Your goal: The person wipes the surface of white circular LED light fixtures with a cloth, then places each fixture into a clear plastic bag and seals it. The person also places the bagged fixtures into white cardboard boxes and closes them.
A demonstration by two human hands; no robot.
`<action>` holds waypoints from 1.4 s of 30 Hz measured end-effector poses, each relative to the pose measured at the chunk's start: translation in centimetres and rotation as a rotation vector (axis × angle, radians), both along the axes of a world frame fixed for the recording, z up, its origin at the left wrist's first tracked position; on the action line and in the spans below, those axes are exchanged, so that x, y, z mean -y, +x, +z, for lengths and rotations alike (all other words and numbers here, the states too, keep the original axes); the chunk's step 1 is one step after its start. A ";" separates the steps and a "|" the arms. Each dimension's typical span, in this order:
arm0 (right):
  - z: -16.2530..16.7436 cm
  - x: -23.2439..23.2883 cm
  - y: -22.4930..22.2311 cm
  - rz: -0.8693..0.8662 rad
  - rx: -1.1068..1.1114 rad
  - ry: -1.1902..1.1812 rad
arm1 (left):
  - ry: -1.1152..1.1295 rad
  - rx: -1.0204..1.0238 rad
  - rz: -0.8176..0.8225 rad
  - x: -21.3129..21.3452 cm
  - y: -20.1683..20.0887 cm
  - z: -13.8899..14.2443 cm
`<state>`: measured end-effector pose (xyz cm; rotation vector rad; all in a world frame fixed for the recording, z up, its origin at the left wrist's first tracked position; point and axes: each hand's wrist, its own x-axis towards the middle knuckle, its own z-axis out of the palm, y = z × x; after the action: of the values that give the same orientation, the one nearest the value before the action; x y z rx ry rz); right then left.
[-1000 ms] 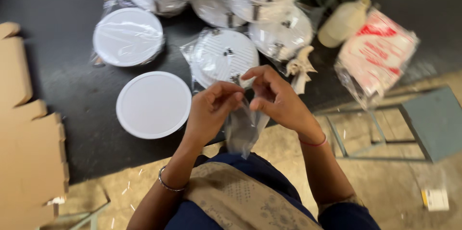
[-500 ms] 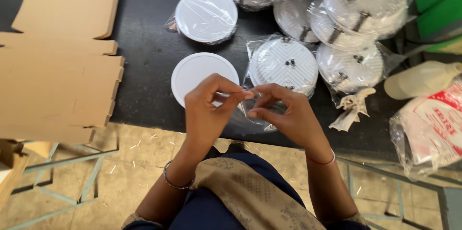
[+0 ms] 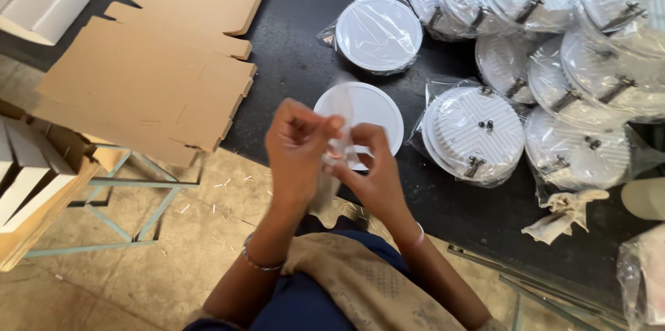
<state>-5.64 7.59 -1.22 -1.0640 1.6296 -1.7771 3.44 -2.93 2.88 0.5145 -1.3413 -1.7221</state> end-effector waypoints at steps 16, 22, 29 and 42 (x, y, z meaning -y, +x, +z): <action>0.8 6.8 -2.6 0.026 -0.110 -0.063 | -0.979 0.689 0.573 13.1 12.0 2.0; 5.6 11.3 0.5 0.089 -0.620 0.048 | -0.742 0.469 0.014 11.9 6.9 2.6; 4.6 11.1 -0.7 -0.015 -0.439 0.119 | -0.485 0.313 0.233 16.5 8.8 1.5; -0.2 13.9 -1.5 -0.185 -0.252 0.078 | -0.294 0.330 0.182 19.1 7.6 -2.4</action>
<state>-7.17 -6.28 -1.45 -1.1727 1.9895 -1.7321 11.08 -21.99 0.47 0.7469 -1.6904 -1.3011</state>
